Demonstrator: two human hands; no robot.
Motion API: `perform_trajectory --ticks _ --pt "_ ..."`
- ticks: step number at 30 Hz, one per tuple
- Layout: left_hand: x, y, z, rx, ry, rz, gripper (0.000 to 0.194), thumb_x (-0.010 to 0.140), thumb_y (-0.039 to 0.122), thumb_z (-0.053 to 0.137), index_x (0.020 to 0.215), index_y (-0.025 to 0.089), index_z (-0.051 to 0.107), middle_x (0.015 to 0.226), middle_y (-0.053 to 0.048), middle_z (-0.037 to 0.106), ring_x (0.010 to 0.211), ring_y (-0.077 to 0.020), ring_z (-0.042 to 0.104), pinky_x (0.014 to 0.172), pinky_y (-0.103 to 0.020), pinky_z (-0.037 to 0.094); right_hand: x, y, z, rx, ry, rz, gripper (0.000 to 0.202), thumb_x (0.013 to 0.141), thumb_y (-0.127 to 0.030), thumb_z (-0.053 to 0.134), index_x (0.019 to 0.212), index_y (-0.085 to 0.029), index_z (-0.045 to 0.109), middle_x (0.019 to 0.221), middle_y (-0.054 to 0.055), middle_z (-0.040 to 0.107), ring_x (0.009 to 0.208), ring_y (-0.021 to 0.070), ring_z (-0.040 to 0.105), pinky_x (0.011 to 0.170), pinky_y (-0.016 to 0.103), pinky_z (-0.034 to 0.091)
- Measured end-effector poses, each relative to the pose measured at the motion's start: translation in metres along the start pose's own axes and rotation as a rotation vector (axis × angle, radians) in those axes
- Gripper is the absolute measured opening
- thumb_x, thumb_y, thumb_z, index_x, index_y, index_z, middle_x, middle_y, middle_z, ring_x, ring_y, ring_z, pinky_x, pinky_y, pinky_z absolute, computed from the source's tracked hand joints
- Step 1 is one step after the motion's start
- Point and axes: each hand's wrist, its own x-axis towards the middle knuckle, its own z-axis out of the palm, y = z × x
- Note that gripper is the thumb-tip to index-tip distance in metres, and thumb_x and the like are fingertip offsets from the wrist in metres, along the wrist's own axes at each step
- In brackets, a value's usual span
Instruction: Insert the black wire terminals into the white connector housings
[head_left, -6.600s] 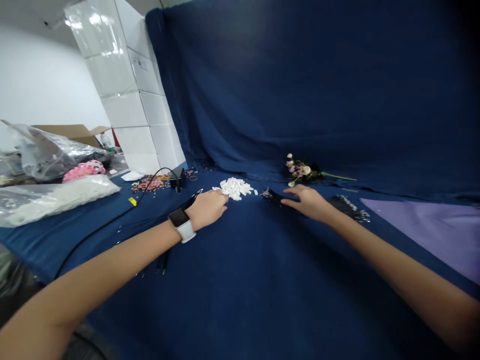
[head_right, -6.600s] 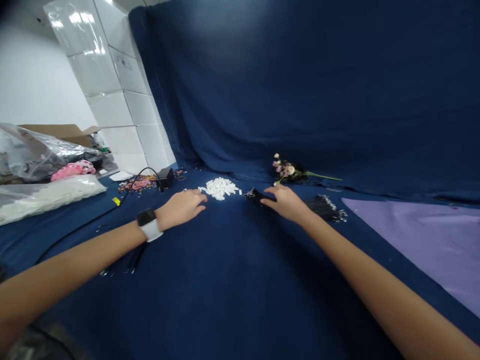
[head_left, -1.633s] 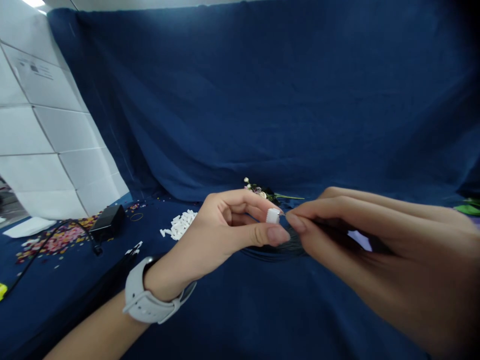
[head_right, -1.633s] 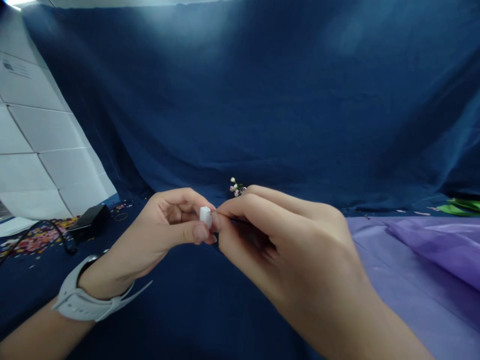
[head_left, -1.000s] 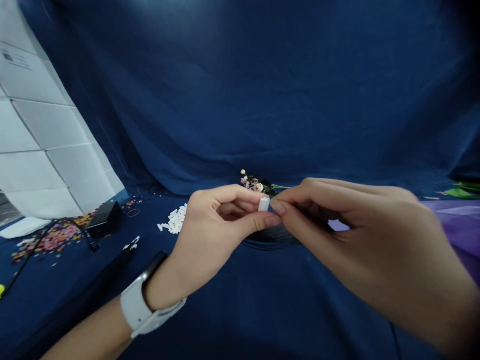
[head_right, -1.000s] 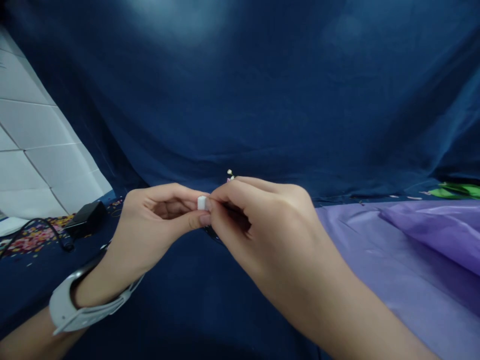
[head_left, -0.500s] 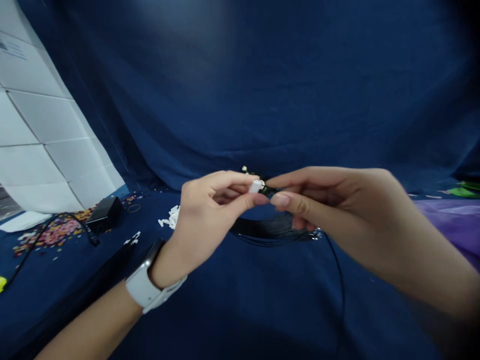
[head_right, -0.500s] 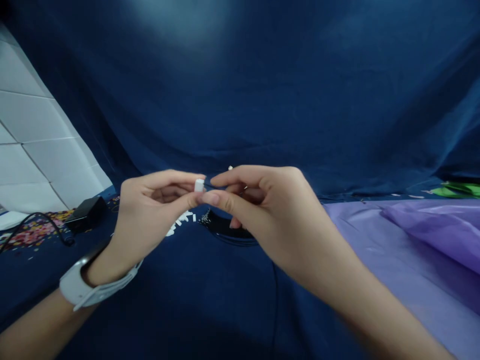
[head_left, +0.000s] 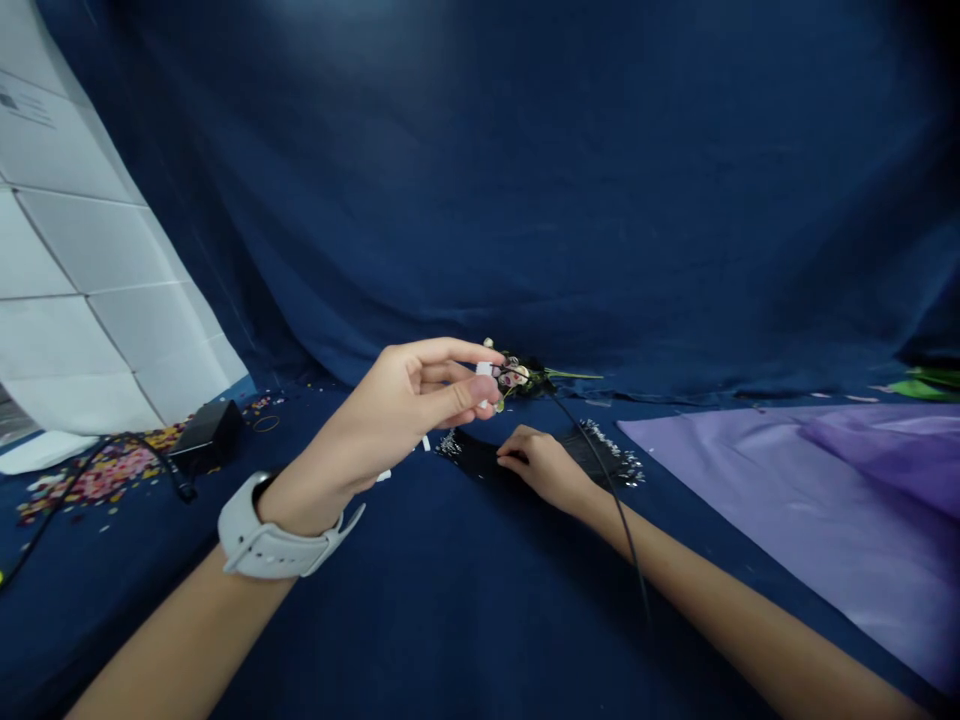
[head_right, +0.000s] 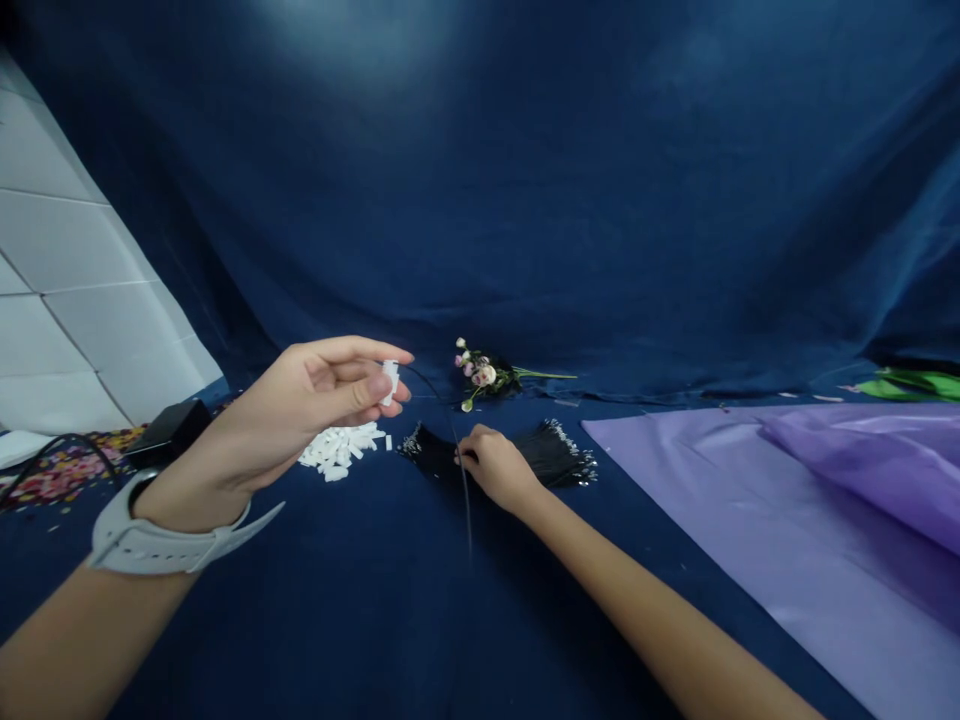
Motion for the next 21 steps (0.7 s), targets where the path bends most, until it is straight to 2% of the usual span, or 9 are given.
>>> perform_trajectory --ticks 5,14,17,21 --pt "-0.002 0.001 0.001 -0.042 -0.080 -0.011 0.021 0.080 0.032 0.071 0.099 0.024 0.071 0.085 0.000 0.073 0.080 -0.0082 0.068 0.068 -0.011 0.053 -0.003 -0.009 -0.008 -0.061 0.021 0.036 0.023 0.091 -0.035 0.054 0.099 -0.014 0.061 0.098 0.005 0.063 0.087 0.0137 0.060 0.080 0.035 0.052" --pt "-0.004 -0.005 0.005 -0.091 -0.156 0.016 0.016 0.081 0.029 0.069 0.096 0.024 0.070 0.085 -0.001 0.072 0.082 -0.0111 0.069 0.072 -0.017 0.055 -0.001 -0.017 -0.018 -0.065 0.136 0.031 0.025 0.092 -0.036 0.053 0.101 -0.014 0.061 0.100 0.006 0.062 0.090 0.0148 0.060 0.082 0.036 0.051" --pt "-0.005 -0.004 0.007 -0.072 -0.147 0.027 0.016 0.081 0.028 0.070 0.096 0.022 0.069 0.084 -0.002 0.071 0.081 -0.0119 0.069 0.071 -0.018 0.055 -0.001 -0.024 -0.032 -0.025 0.177 0.042 0.026 0.091 -0.037 0.053 0.100 -0.014 0.061 0.095 0.004 0.063 0.083 0.0130 0.060 0.076 0.033 0.052" --pt "-0.007 0.000 0.010 -0.051 -0.119 0.024 0.015 0.079 0.025 0.072 0.093 0.020 0.069 0.082 -0.002 0.071 0.076 -0.0117 0.069 0.068 -0.018 0.055 -0.003 -0.037 -0.067 0.055 0.264 0.040 0.026 0.091 -0.037 0.053 0.099 -0.013 0.060 0.089 0.003 0.063 0.078 0.0118 0.060 0.072 0.031 0.052"
